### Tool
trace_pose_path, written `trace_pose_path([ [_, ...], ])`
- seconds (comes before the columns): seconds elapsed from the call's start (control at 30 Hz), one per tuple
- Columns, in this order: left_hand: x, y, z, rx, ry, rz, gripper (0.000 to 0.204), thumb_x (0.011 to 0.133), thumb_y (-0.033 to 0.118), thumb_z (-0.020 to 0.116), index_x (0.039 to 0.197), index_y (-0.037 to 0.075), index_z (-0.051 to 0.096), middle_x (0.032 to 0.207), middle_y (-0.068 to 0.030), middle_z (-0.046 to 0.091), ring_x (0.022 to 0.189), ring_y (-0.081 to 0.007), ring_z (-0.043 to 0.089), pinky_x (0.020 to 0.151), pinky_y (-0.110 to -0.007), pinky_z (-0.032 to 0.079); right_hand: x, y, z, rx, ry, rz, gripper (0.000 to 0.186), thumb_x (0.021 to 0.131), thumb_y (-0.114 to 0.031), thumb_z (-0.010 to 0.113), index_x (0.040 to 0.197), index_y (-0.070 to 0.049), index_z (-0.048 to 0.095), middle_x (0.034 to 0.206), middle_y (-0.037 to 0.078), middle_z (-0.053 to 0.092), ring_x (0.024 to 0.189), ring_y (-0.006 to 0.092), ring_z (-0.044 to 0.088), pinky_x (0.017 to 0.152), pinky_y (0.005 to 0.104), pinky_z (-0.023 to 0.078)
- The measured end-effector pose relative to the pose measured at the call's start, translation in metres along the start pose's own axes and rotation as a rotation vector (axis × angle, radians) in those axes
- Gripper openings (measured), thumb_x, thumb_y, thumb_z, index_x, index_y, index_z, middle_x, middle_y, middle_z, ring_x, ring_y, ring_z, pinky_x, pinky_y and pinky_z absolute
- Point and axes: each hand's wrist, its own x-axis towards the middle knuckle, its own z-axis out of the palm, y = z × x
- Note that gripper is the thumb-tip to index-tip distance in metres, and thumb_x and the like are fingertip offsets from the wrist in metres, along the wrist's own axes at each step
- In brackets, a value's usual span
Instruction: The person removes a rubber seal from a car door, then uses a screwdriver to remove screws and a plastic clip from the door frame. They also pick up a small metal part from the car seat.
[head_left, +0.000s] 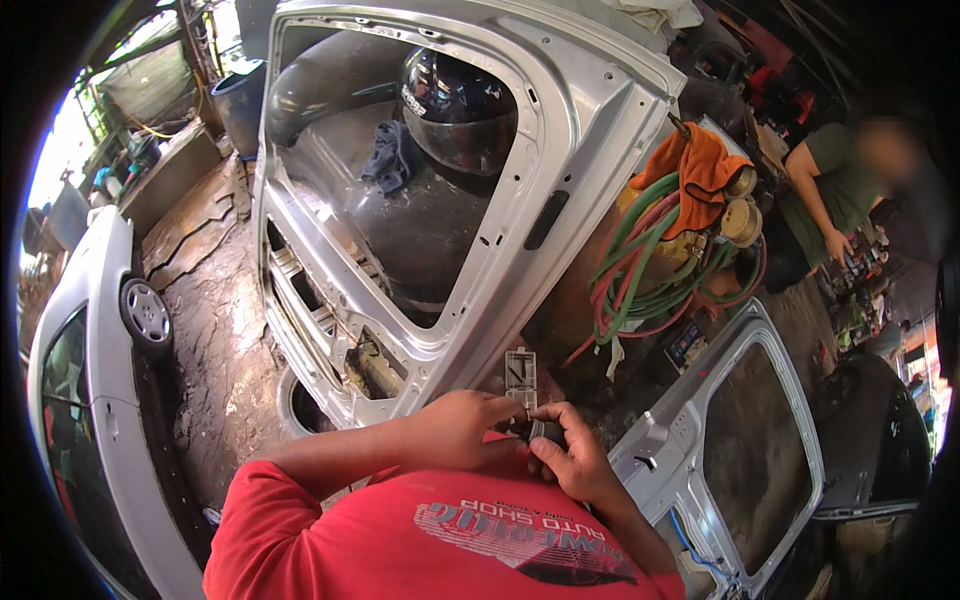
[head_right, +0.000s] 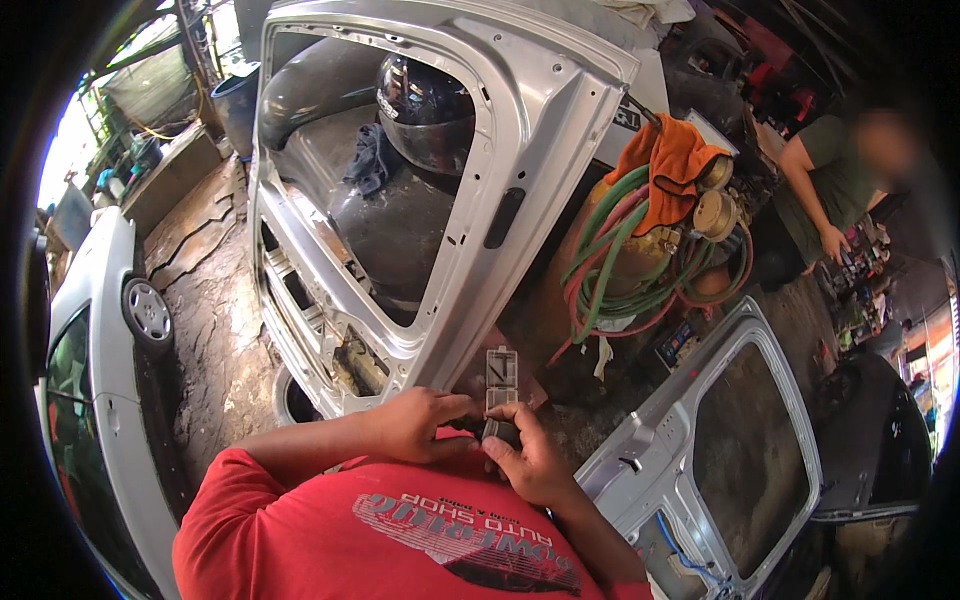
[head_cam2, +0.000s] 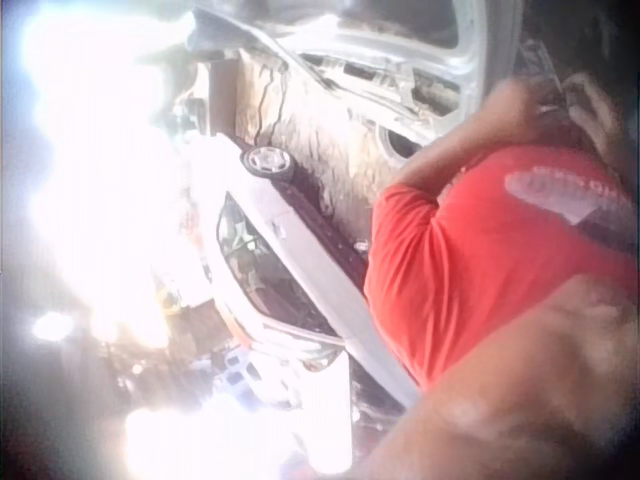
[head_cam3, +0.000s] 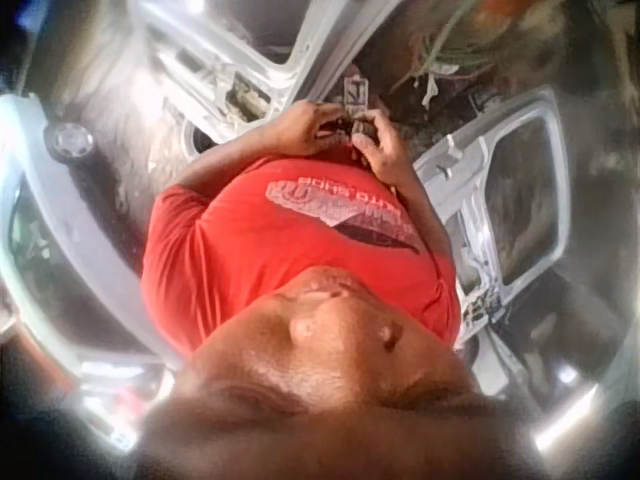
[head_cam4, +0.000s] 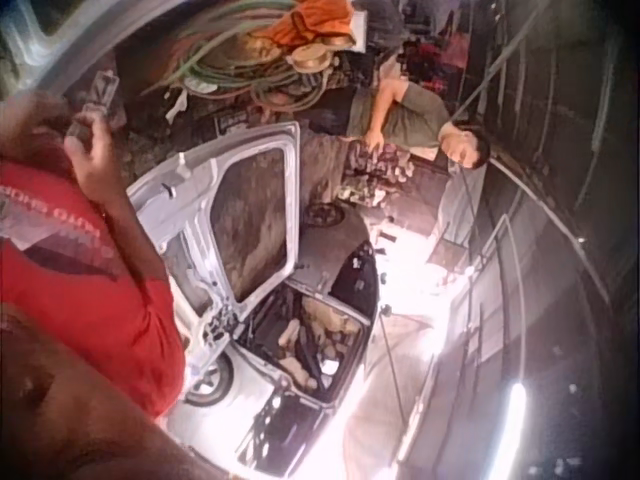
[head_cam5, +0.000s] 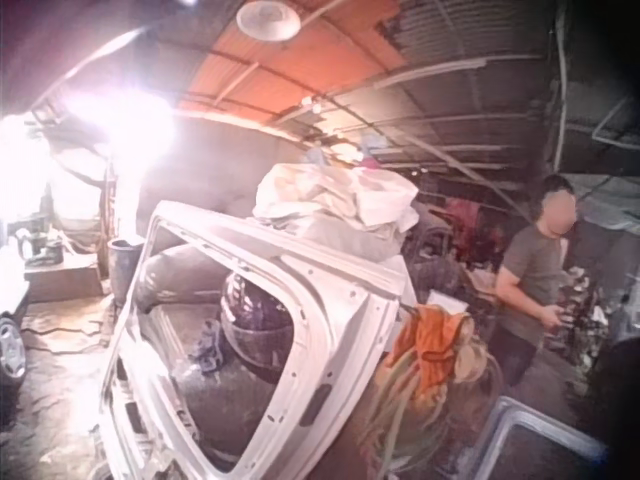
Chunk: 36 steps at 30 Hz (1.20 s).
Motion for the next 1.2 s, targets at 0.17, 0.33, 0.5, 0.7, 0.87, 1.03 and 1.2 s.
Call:
trace_pose_path([
  [0.17,0.004,-0.022,-0.019,0.126,0.068,0.205,0.043,0.089,0.02,0.079,0.126,0.004,0.067,0.1,-0.0187,0.073,0.093,-0.0415,0.072,0.081,-0.051,0.057,0.008,-0.012,0.013,0.075,0.072,-0.056,0.032,0.113,-0.025,0.056,0.136,-0.002,0.053,0.093,0.003,0.063,0.072,0.0093,0.06,0.066,0.0252,0.05],
  [0.33,0.004,-0.031,-0.028,0.105,0.135,0.36,0.045,0.084,0.016,0.084,0.125,0.003,0.07,0.103,-0.0169,0.074,0.094,-0.0386,0.074,0.082,-0.047,0.06,0.011,-0.023,0.026,0.22,0.079,-0.043,0.032,0.116,-0.031,0.053,0.135,-0.005,0.052,0.085,0.003,0.062,0.07,0.0083,0.058,0.063,0.024,0.047],
  [0.5,-0.001,-0.029,-0.035,0.074,0.106,0.349,0.035,0.088,0.013,0.08,0.12,0.001,0.07,0.102,-0.0193,0.073,0.093,-0.0413,0.073,0.082,-0.049,0.059,0.014,-0.024,0.036,0.128,0.113,-0.059,0.031,0.114,-0.028,0.056,0.135,-0.006,0.051,0.088,0.004,0.061,0.072,0.0093,0.058,0.065,0.0251,0.046],
  [0.7,-0.007,-0.031,-0.031,-0.132,0.002,0.237,0.023,0.096,0.012,0.074,0.115,-0.001,0.069,0.095,-0.0221,0.071,0.09,-0.0454,0.07,0.078,-0.051,0.055,0.009,-0.011,0.037,-0.259,0.151,-0.172,0.038,0.107,-0.024,0.066,0.136,-0.004,0.051,0.102,0.008,0.063,0.086,0.0172,0.063,0.081,0.0352,0.054],
  [0.87,-0.011,-0.021,-0.036,-0.188,-0.073,0.078,0.02,0.1,0.012,0.071,0.115,-0.002,0.068,0.093,-0.0228,0.072,0.089,-0.0449,0.071,0.077,-0.049,0.055,0.012,-0.008,0.038,0.041,0.107,-0.102,0.031,0.112,-0.026,0.059,0.135,-0.005,0.053,0.096,0.006,0.066,0.077,0.0114,0.06,0.069,0.0273,0.049],
  [1.03,-0.017,-0.03,-0.04,-0.316,-0.031,0.057,0.019,0.101,0.011,0.069,0.116,0.0,0.07,0.095,-0.0218,0.073,0.088,-0.0428,0.073,0.078,-0.046,0.058,0.011,-0.006,0.043,0.511,0.177,0.089,0.038,0.113,-0.037,0.056,0.135,-0.007,0.056,0.091,0.004,0.065,0.062,0.0093,0.055,0.053,0.0242,0.036],
  [1.2,-0.019,-0.029,-0.041,-0.057,0.034,0.276,0.02,0.098,0.01,0.071,0.117,0.003,0.073,0.093,-0.0179,0.074,0.086,-0.0387,0.073,0.078,-0.046,0.059,0.006,-0.006,0.039,0.461,0.046,0.097,0.047,0.111,-0.045,0.058,0.134,-0.005,0.057,0.082,0.006,0.063,0.057,0.0129,0.056,0.049,0.0258,0.036],
])
